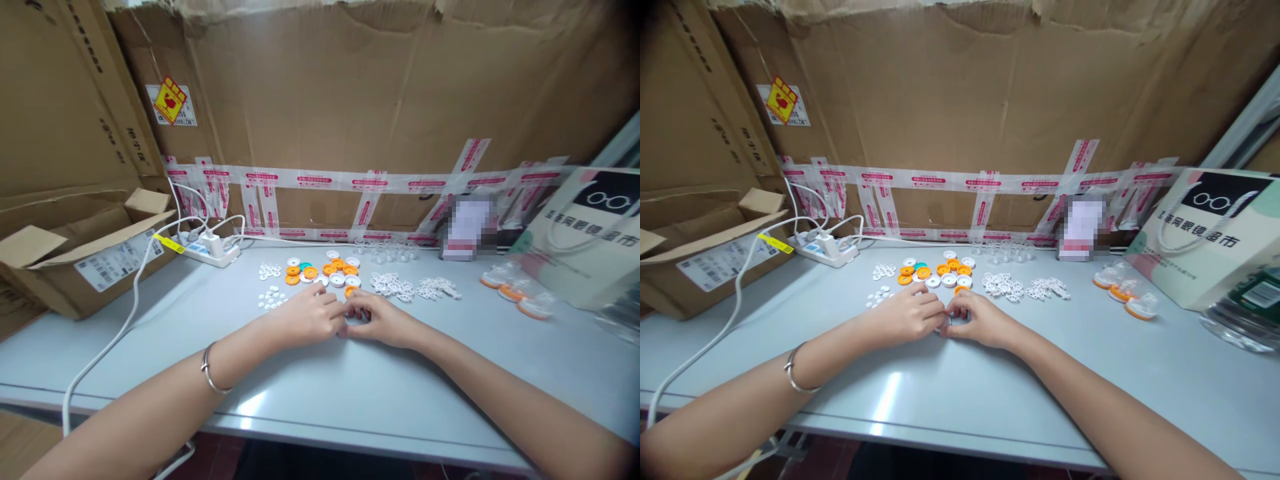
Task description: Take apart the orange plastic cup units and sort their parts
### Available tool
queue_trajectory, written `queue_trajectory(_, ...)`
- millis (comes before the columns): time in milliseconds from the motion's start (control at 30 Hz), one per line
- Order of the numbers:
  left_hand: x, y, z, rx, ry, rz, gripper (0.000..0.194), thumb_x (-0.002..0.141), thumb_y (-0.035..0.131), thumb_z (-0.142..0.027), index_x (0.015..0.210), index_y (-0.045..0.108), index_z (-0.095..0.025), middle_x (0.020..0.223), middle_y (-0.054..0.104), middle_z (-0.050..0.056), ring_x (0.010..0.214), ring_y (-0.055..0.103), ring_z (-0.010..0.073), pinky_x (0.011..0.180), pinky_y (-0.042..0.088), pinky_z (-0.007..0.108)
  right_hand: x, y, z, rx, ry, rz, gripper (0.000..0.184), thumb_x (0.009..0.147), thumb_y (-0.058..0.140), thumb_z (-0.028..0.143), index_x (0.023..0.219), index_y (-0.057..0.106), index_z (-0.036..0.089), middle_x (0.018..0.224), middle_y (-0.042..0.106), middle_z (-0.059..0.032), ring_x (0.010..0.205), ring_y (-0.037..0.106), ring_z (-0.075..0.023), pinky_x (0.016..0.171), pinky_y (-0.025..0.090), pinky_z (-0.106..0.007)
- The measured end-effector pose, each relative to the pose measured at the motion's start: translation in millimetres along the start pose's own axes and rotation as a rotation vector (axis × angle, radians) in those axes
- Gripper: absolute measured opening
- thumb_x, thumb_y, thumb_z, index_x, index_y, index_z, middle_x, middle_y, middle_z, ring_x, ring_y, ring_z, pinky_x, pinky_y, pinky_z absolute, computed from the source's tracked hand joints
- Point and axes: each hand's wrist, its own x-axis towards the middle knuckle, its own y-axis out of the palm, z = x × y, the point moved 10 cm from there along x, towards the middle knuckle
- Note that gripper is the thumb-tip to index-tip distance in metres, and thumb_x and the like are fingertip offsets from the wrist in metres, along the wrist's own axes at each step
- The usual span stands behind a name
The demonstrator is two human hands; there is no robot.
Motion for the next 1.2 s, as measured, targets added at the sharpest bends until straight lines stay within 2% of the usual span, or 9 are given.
queue_trajectory(167,2.7,-11.3,-14.2,0.088,0.100,-0.044,0.021,0.082,0.041,-0.004,0.069,0.057,-0.012,0.069,0.054,0.007,0.067,0.049,0.0169,0.061,0.029,0.033,0.6,-0.3,1.5,-0.005,-0.024,-0.012,0.018,0.068,0.065,0.034,0.071,0.059,0.018,0.070,0.049,0.0000,0.065,0.044,-0.0122,0.059,0.036,-0.024)
queue_trajectory(333,2.5,-11.5,-13.5,0.085,0.115,-0.053,0.023,0.083,0.040,-0.005,0.069,0.057,-0.012,0.068,0.055,0.006,0.066,0.049,0.0171,0.061,0.029,0.033,1.1,0.4,-1.2,-0.001,-0.034,-0.025,0.018,0.067,0.065,0.034,0.070,0.058,0.018,0.071,0.048,0.0003,0.065,0.044,-0.0118,0.058,0.036,-0.024)
queue_trajectory(500,4.3,-4.0,3.0,-0.023,-0.010,-0.049,0.023,0.086,0.039,-0.012,0.071,0.057,-0.014,0.071,0.059,0.004,0.067,0.051,0.0154,0.064,0.030,0.032,0.5,1.0,-0.6,0.000,-0.032,-0.029,0.020,0.067,0.065,0.036,0.074,0.060,0.018,0.073,0.049,0.0000,0.065,0.044,-0.0113,0.059,0.036,-0.023)
queue_trajectory(600,-2.7,-5.7,34.4,-0.156,-0.192,-0.033,0.021,0.085,0.042,-0.019,0.073,0.058,-0.014,0.072,0.061,0.003,0.071,0.054,0.0145,0.067,0.031,0.030,-0.3,0.6,-0.9,0.015,-0.009,-0.024,0.023,0.068,0.065,0.038,0.082,0.063,0.019,0.075,0.052,-0.0005,0.068,0.046,-0.0121,0.060,0.037,-0.024)
queue_trajectory(733,-49.9,-2.2,107.8,-0.330,-0.540,0.131,0.015,0.075,0.047,-0.018,0.076,0.062,-0.016,0.078,0.064,0.003,0.072,0.055,0.0142,0.065,0.034,0.025,-2.1,0.0,-2.9,0.042,0.026,-0.007,0.027,0.068,0.065,0.038,0.087,0.063,0.019,0.082,0.054,-0.0018,0.073,0.048,-0.0131,0.064,0.039,-0.024)
queue_trajectory(867,-135.5,25.2,174.3,-0.389,-0.923,0.463,0.012,0.064,0.048,-0.018,0.061,0.059,-0.015,0.061,0.059,0.002,0.057,0.050,0.0130,0.052,0.031,0.022,-3.0,-0.7,-3.9,0.042,0.043,0.000,0.027,0.068,0.064,0.037,0.088,0.063,0.019,0.083,0.054,-0.0020,0.074,0.048,-0.0132,0.065,0.039,-0.024)
queue_trajectory(933,-168.1,39.4,187.8,-0.428,-1.025,0.572,0.010,0.059,0.048,-0.019,0.055,0.057,-0.015,0.054,0.056,0.000,0.053,0.049,0.0129,0.049,0.030,0.022,-3.2,-0.9,-2.8,0.041,0.041,0.001,0.026,0.068,0.064,0.036,0.089,0.062,0.019,0.083,0.054,-0.0018,0.074,0.048,-0.0131,0.066,0.039,-0.024)
queue_trajectory(1000,-185.4,50.3,192.1,-0.461,-1.060,0.615,0.010,0.057,0.048,-0.020,0.055,0.057,-0.015,0.054,0.056,0.000,0.053,0.050,0.0135,0.049,0.031,0.021,-3.7,-1.3,-1.4,0.038,0.040,0.000,0.026,0.068,0.064,0.034,0.089,0.062,0.019,0.082,0.054,-0.0017,0.074,0.048,-0.0129,0.065,0.039,-0.024)
queue_trajectory(1200,-196.2,68.0,190.7,-0.549,-1.080,0.637,0.016,0.057,0.049,-0.026,0.060,0.060,-0.016,0.061,0.061,0.000,0.059,0.054,0.0150,0.052,0.036,0.021,-5.4,-1.9,0.6,0.055,0.048,-0.008,0.025,0.066,0.065,0.033,0.086,0.061,0.019,0.082,0.053,-0.0012,0.073,0.048,-0.0127,0.065,0.039,-0.024)
